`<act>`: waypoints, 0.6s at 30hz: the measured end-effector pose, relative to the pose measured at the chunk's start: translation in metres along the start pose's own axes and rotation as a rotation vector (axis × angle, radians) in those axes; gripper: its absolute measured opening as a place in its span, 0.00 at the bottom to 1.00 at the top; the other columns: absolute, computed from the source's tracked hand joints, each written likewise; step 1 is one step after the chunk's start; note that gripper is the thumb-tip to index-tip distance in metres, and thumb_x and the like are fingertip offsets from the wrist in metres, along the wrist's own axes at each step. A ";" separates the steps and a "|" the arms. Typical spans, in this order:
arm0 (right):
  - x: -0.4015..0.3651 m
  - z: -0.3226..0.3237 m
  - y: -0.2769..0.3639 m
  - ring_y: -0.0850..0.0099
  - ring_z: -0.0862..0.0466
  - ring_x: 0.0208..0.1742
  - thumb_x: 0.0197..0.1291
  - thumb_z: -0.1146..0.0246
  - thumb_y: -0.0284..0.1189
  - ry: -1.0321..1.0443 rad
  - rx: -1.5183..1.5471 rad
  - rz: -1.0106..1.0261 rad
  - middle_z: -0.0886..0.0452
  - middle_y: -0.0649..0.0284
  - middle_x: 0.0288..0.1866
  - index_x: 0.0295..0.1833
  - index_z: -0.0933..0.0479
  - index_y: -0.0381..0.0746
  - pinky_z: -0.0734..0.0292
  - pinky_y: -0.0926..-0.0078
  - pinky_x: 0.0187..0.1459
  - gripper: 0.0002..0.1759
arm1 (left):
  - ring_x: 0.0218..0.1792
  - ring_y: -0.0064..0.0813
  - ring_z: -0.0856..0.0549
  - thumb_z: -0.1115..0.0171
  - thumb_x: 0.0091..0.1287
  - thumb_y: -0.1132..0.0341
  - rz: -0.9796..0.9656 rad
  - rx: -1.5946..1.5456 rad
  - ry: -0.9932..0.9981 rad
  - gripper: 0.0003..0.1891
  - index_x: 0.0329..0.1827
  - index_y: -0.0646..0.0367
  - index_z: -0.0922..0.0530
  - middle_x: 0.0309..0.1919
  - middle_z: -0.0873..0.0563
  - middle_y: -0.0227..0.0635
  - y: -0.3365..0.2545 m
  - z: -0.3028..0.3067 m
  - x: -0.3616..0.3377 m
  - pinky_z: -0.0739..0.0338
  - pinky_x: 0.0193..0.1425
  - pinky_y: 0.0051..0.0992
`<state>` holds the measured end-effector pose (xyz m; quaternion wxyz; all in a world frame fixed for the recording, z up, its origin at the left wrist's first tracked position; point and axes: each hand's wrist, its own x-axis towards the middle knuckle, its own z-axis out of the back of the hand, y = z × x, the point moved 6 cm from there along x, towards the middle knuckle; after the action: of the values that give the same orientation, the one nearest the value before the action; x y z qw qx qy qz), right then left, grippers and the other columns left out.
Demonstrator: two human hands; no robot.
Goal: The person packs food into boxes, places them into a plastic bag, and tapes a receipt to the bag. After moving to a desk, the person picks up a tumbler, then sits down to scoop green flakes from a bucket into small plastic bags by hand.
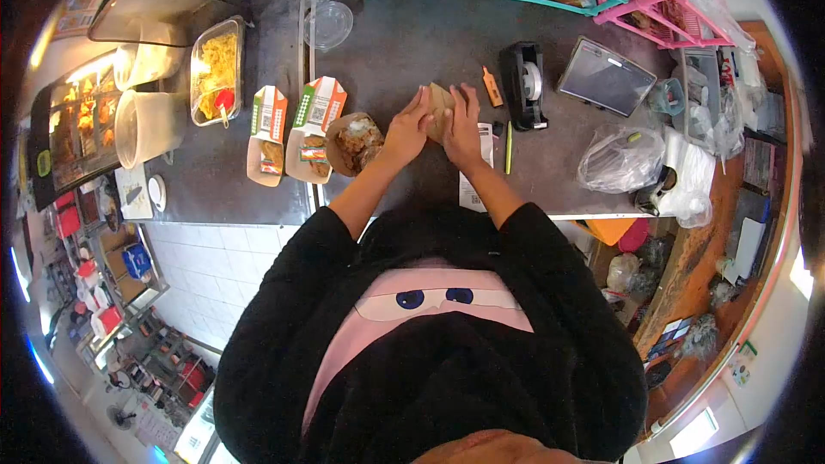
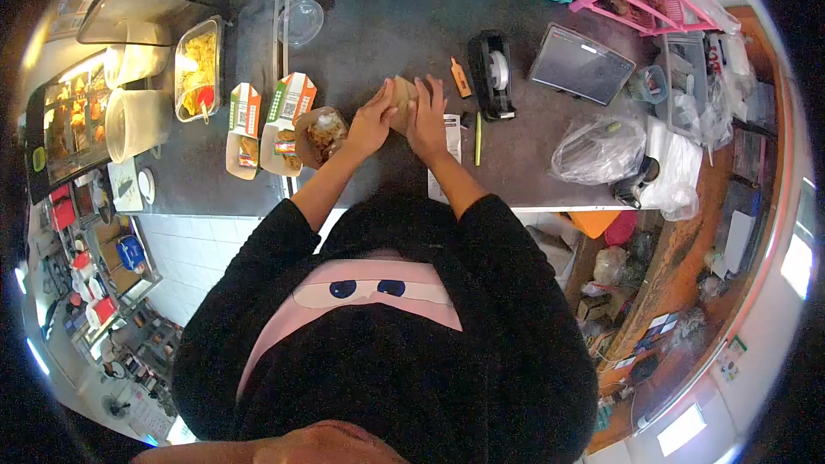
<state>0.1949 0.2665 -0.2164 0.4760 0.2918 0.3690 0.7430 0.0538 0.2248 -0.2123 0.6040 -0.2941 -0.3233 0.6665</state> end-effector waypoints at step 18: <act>0.001 -0.007 -0.009 0.37 0.47 0.84 0.83 0.57 0.48 -0.131 0.090 0.060 0.40 0.42 0.78 0.69 0.33 0.35 0.50 0.41 0.81 0.28 | 0.66 0.56 0.18 0.39 0.72 0.72 -0.047 0.203 -0.016 0.28 0.76 0.44 0.26 0.77 0.29 0.52 -0.022 0.008 -0.006 0.18 0.64 0.44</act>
<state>0.1929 0.2680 -0.2277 0.4631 0.3719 0.3613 0.7188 0.0618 0.2191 -0.1903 0.6434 -0.2185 -0.2656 0.6839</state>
